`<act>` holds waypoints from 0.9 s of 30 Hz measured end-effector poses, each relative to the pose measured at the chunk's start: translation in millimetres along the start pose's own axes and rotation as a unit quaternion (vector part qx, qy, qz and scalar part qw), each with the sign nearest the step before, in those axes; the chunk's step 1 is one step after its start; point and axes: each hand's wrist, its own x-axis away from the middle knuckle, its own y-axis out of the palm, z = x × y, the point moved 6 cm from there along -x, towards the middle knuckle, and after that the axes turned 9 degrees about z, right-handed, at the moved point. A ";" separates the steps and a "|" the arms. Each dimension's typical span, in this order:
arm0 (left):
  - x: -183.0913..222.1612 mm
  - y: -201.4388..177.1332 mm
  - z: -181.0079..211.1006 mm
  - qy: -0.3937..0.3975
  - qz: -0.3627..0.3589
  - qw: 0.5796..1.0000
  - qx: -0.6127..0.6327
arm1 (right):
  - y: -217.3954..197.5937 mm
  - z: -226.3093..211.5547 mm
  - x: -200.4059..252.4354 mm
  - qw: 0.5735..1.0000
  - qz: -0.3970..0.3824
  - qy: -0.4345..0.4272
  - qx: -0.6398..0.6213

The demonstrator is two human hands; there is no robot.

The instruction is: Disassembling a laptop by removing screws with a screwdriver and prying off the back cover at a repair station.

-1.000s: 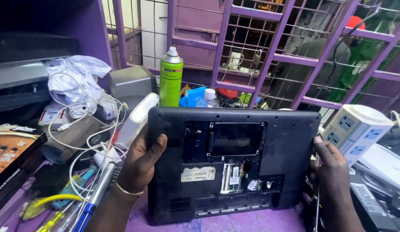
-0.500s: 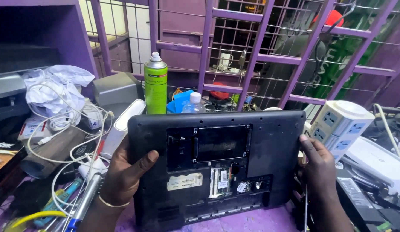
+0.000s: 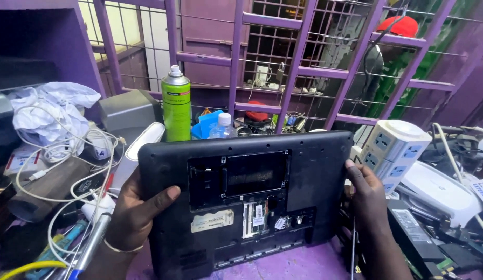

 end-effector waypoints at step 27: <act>-1.6 -5.3 2.1 -0.033 -0.022 0.995 0.092 | -125.9 -65.0 -9.1 0.905 -0.371 0.067 0.195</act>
